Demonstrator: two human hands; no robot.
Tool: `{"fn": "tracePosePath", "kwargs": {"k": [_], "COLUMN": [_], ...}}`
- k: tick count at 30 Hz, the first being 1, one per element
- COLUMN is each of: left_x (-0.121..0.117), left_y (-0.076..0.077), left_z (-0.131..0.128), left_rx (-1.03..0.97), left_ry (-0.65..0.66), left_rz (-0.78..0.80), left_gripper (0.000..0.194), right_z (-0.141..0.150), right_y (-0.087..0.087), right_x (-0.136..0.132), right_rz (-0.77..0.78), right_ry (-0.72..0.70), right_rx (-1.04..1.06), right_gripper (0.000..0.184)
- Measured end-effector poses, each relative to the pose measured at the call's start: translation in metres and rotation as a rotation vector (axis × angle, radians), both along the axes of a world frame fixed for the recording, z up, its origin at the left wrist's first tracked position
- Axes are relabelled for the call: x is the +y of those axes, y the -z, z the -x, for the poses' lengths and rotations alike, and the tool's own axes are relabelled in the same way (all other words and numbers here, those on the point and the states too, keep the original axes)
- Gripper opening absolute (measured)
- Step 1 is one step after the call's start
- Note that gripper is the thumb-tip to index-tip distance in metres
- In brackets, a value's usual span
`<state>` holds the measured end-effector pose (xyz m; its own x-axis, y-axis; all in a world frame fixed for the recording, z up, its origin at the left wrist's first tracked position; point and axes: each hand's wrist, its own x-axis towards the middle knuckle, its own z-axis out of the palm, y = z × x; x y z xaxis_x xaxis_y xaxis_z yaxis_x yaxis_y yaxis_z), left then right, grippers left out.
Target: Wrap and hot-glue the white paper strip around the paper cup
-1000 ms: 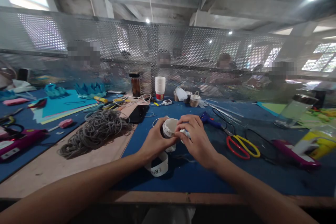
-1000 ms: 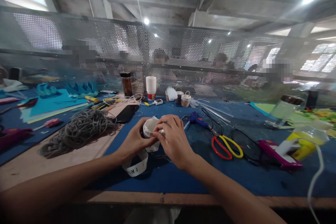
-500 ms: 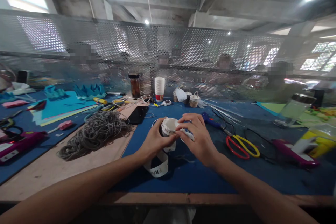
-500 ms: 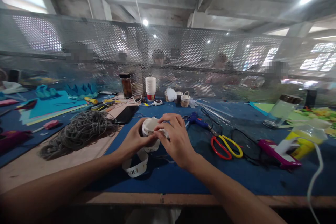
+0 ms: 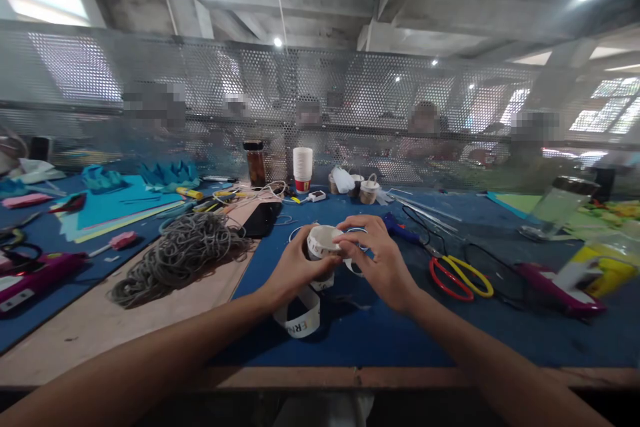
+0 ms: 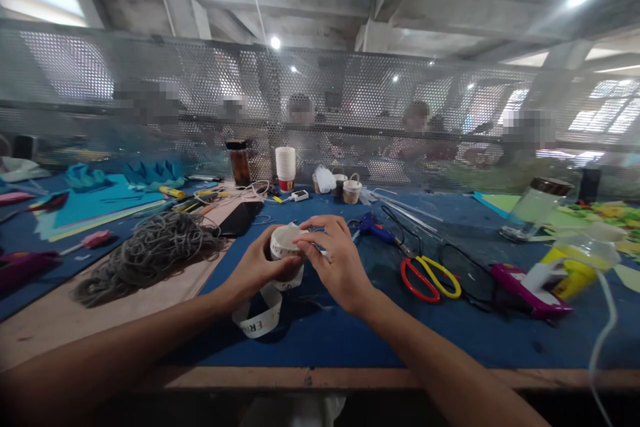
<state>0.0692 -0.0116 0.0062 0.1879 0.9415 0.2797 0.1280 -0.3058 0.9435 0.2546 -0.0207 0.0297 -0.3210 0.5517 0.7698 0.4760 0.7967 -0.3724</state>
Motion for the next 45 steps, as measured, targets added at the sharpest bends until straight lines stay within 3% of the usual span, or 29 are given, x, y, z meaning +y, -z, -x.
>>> {"fn": "tracePosePath", "kwargs": {"k": [11, 19, 29, 37, 45], "left_x": [0.003, 0.004, 0.009, 0.003, 0.0], "left_y": [0.001, 0.002, 0.006, -0.003, 0.0], "left_z": [0.001, 0.001, 0.003, 0.004, 0.005], "left_rx": [-0.016, 0.0, -0.053, -0.179, -0.319], "left_ry": [0.018, 0.003, -0.002, 0.169, 0.228], "left_rz": [-0.004, -0.01, 0.063, 0.2, 0.3], "left_gripper": [0.048, 0.051, 0.054, 0.058, 0.047], "right_z": [0.0, -0.002, -0.001, -0.002, 0.0], "right_y": [0.007, 0.003, 0.012, 0.019, 0.027], "right_x": [0.001, 0.001, 0.011, 0.017, 0.019], "right_rz": [-0.065, -0.049, 0.11, 0.284, 0.411], "right_ry": [0.033, 0.011, 0.026, -0.047, -0.069], "right_rx": [-0.04, -0.087, 0.07, 0.165, 0.226], "right_gripper": [0.008, 0.012, 0.025, 0.026, 0.039]}}
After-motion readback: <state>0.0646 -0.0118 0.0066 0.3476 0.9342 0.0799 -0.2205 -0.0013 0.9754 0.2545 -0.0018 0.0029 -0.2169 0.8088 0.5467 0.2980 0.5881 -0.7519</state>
